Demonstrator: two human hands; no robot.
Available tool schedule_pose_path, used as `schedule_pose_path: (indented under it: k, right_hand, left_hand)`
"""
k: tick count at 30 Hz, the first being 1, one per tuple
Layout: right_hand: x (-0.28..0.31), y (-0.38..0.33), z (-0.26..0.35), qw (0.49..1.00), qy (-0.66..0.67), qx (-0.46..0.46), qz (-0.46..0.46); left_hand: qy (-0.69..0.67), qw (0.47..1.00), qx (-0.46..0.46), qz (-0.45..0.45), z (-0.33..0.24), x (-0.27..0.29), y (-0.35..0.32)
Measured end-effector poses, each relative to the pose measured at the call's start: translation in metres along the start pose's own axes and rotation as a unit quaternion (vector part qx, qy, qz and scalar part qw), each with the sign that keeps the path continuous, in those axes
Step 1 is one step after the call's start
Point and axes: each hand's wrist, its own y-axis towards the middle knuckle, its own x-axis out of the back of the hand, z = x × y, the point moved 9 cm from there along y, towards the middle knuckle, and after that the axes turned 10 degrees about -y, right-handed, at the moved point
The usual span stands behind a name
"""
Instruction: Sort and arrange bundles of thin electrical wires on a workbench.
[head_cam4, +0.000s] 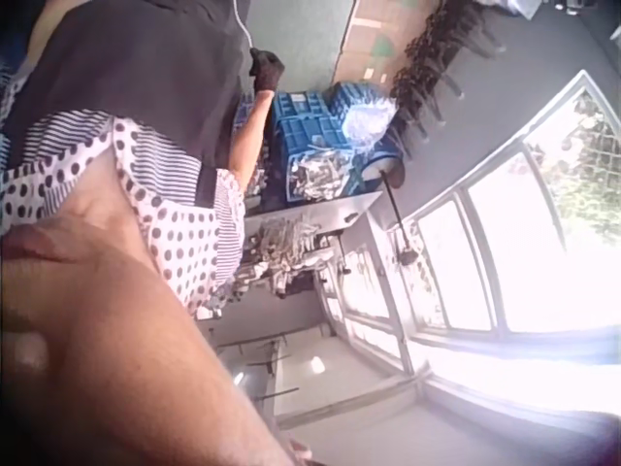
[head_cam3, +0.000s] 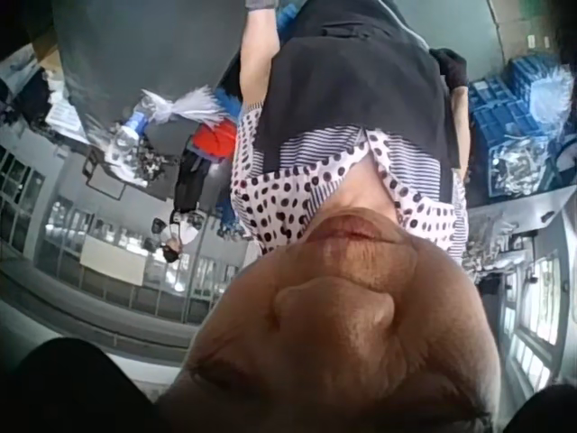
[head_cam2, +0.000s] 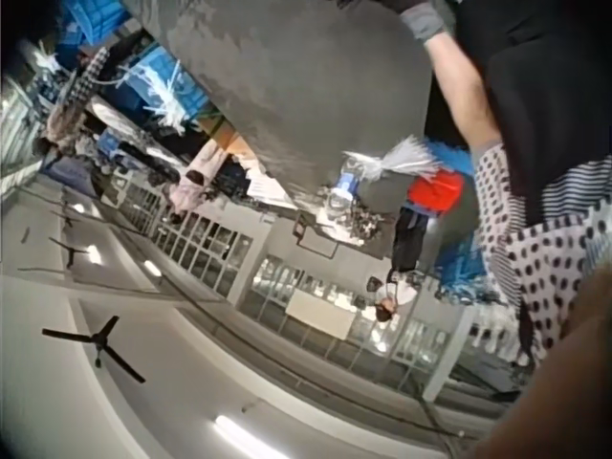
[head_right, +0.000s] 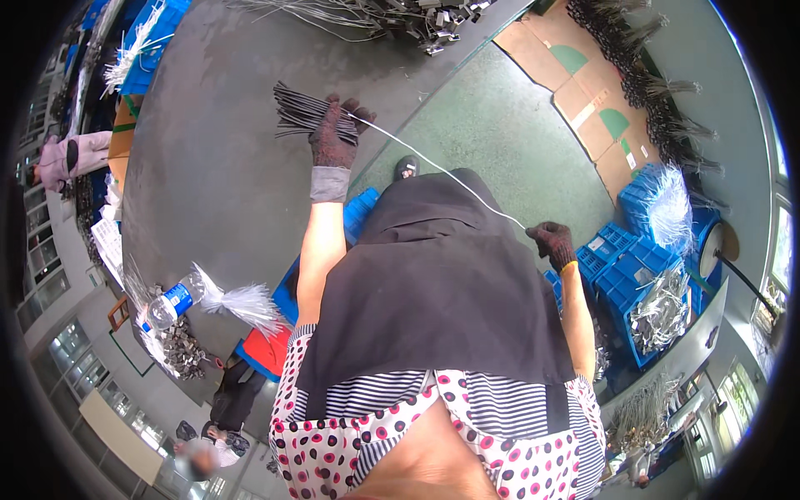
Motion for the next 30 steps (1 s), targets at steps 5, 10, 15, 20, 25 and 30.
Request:
schedule_pose_path:
  k: [5,10,15,20,25,30]
  right_hand:
    - [-0.044,0.033,0.073,0.998,-0.016,0.017,0.056]
    - [-0.082,0.055,0.124,0.988,-0.038,0.072,0.129]
    - [-0.101,0.055,0.113,0.987,-0.039,0.064,0.141]
    - [-0.114,0.053,0.096,0.984,-0.002,0.049,0.171]
    - [-0.118,0.066,0.140,0.985,-0.017,0.071,0.153]
    - [-0.174,0.062,0.269,0.962,-0.053,0.196,0.184]
  left_hand:
    - [0.048,0.994,0.087,0.033,0.013,0.002,-0.009]
    - [-0.050,0.996,0.077,-0.003,-0.007,0.023,0.008]
    - [-0.215,0.974,0.049,0.041,-0.041,0.023,0.029]
    - [-0.185,0.973,0.087,0.103,-0.053,0.012,0.029]
    - [0.064,0.985,0.121,0.102,-0.036,0.017,0.026]
    - [0.113,0.981,0.126,0.090,-0.006,0.003,0.013]
